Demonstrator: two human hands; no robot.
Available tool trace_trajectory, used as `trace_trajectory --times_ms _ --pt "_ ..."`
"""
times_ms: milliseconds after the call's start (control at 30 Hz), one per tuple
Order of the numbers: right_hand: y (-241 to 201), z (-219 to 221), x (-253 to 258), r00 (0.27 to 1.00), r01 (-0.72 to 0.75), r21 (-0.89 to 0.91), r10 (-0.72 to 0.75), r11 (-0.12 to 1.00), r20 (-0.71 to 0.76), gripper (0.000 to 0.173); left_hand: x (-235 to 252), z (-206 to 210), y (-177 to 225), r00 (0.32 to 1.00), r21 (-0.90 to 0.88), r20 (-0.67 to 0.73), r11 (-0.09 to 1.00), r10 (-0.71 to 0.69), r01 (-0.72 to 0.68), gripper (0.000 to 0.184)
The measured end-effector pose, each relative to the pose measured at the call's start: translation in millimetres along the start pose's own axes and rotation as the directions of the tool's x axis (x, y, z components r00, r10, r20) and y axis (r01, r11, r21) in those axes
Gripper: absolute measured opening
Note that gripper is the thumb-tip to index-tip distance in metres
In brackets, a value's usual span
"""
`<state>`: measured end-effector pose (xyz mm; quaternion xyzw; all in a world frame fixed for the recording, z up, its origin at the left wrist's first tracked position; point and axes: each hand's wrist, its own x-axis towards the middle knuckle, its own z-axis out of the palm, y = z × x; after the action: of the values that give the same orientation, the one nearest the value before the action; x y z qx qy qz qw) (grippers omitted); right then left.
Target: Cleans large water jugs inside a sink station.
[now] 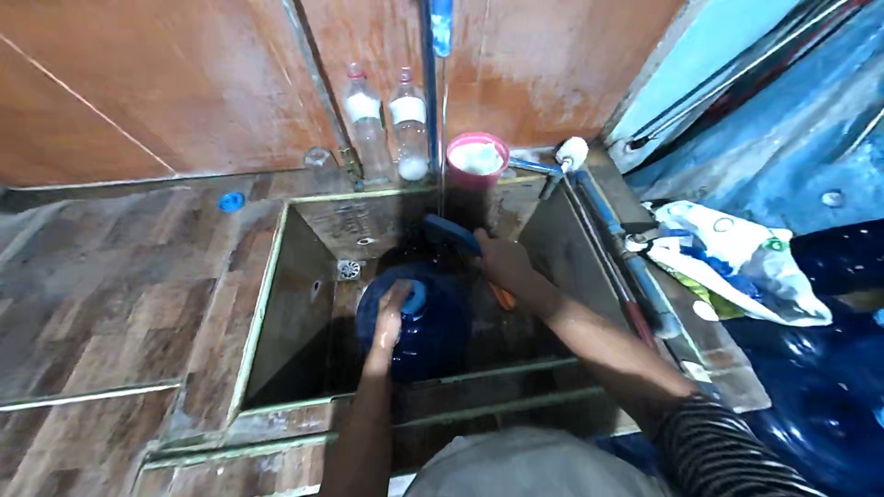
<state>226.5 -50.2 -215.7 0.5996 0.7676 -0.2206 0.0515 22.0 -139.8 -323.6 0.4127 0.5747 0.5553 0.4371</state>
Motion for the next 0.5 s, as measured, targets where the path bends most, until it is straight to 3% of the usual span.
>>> trace_trajectory --times_ms 100,167,233,300,367,500 --pt "54.0 50.4 7.5 0.961 -0.211 -0.029 0.212 0.977 0.177 0.06 5.1 -7.0 14.3 0.999 0.04 0.003 0.998 0.049 -0.049 0.026" --pt "81.8 87.5 -1.2 0.918 -0.275 -0.024 0.269 0.961 0.292 0.051 11.4 -0.5 33.3 0.986 0.141 -0.052 0.979 0.157 -0.149 0.022" --pt "103.6 114.3 -3.3 0.882 -0.31 0.041 0.271 0.95 0.386 0.043 22.7 12.3 59.8 0.982 0.189 -0.078 0.97 0.171 -0.154 0.023" --pt "120.8 140.0 0.8 0.881 -0.302 0.145 0.218 0.942 0.419 0.045 37.6 28.3 85.1 0.998 0.157 -0.054 0.988 0.012 -0.003 0.028" --pt "133.5 158.4 1.5 0.925 -0.216 0.299 0.097 0.93 0.367 0.047 60.0 52.4 99.9 0.984 0.155 0.013 0.973 -0.176 0.172 0.034" --pt "119.8 110.9 -8.5 0.932 -0.187 0.381 0.041 0.906 0.36 0.044 104.2 92.2 86.0 0.929 0.159 0.109 0.929 -0.352 0.334 0.047"
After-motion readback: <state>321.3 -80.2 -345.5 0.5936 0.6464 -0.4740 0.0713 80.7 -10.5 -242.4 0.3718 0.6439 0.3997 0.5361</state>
